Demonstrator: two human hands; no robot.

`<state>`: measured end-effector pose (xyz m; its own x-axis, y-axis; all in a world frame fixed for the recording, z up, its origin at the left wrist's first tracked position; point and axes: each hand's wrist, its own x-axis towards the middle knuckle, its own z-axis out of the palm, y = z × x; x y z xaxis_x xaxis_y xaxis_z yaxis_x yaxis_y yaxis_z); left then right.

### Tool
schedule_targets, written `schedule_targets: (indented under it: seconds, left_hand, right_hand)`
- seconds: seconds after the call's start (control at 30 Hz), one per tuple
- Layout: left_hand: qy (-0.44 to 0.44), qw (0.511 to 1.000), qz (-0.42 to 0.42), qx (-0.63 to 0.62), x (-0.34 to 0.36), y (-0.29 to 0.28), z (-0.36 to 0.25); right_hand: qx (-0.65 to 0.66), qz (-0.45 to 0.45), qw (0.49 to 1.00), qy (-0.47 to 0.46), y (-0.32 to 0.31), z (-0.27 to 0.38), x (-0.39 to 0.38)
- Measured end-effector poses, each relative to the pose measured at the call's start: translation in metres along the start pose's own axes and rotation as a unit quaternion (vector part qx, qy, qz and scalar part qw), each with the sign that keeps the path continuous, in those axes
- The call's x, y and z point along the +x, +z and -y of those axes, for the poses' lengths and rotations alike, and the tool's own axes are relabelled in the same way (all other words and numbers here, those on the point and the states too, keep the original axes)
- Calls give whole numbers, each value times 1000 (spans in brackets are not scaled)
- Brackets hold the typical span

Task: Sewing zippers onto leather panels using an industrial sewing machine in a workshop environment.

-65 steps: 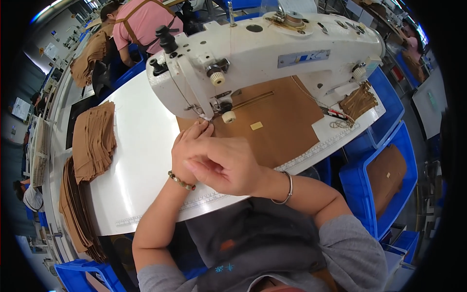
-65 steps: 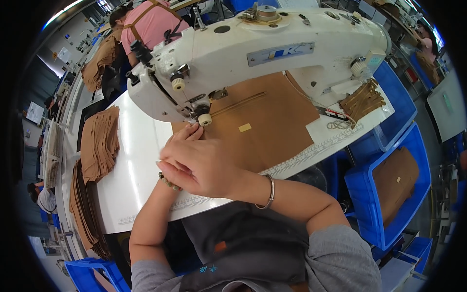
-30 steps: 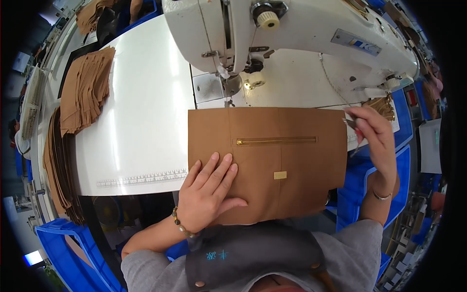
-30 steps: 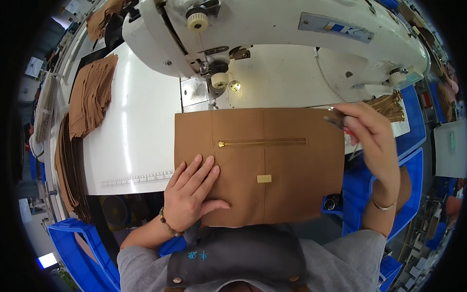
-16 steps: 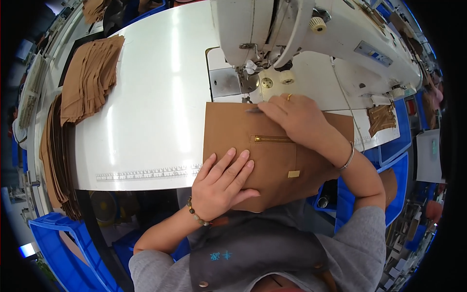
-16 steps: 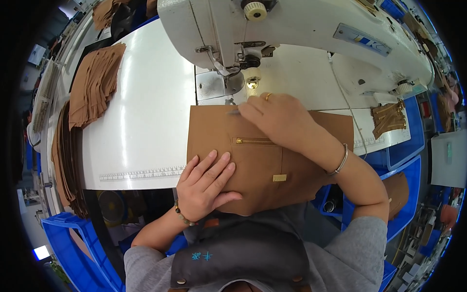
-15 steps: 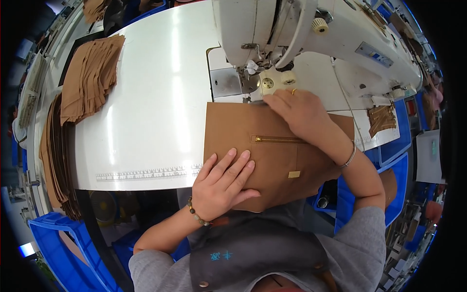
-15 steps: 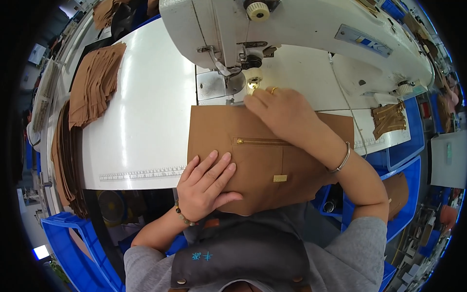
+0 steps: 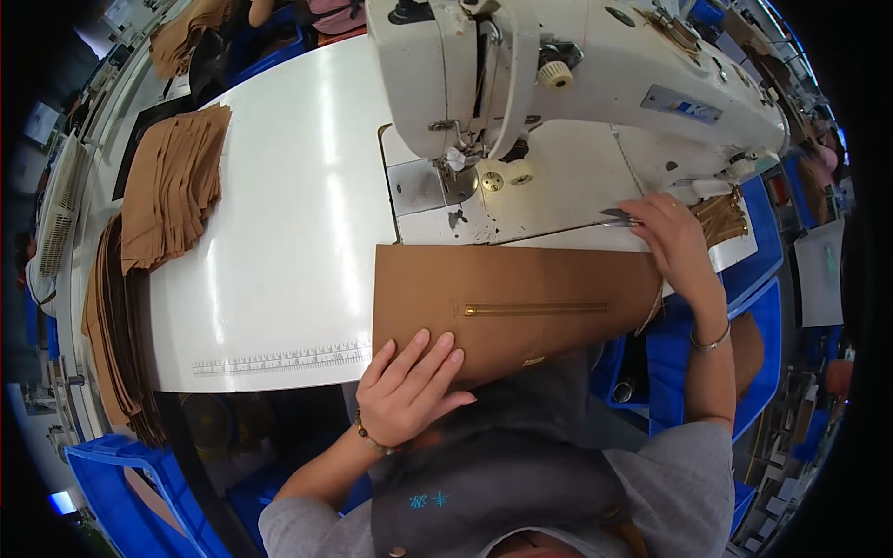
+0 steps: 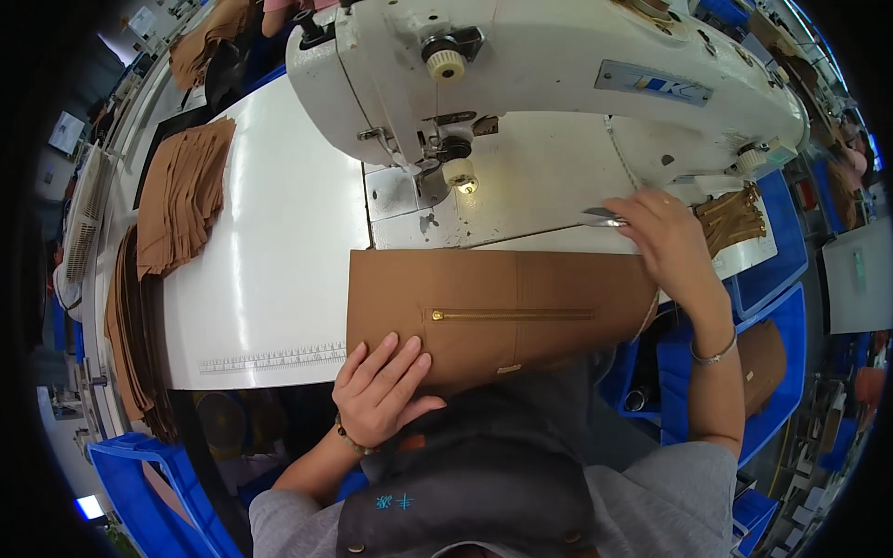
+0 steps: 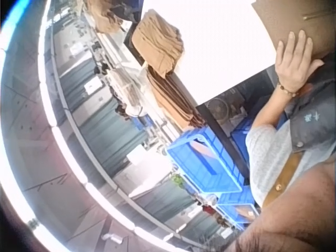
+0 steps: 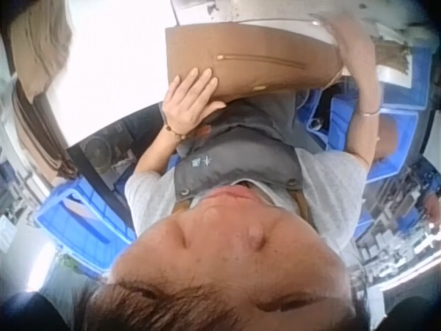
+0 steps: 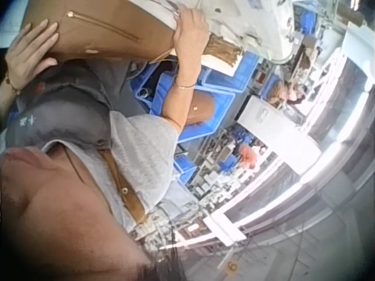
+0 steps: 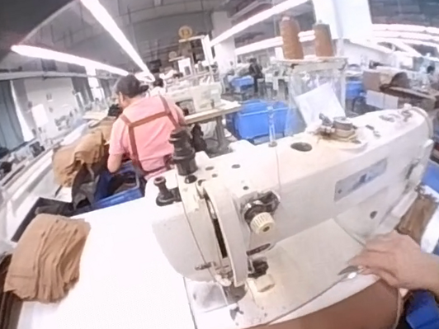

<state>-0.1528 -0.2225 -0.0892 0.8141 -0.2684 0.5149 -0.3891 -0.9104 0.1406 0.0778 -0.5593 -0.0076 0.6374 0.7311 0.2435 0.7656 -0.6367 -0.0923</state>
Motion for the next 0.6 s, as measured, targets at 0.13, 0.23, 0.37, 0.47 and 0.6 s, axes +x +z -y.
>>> schedule_targets:
  seconds: [0.13, 0.23, 0.37, 0.47, 0.6]
  left_hand:
    - [11, 1000, -12, 8, -6, 4, 3]
    - [41, 999, -19, 22, -7, 7, 5]
    - [45, 998, -5, 33, -12, 8, 3]
    - [21, 999, 15, 31, -19, 4, 3]
    - [24, 994, -104, 13, -29, -9, 3]
  right_hand:
    - [-66, -80, 993, 52, -8, -24, -45]
    - [59, -144, 985, 74, 5, -9, -38]
    - [131, -35, 987, 89, 40, 46, 6]
    - [149, 94, 984, 29, 47, 79, 19]
    - [235, -124, 964, 8, 11, 73, -38]
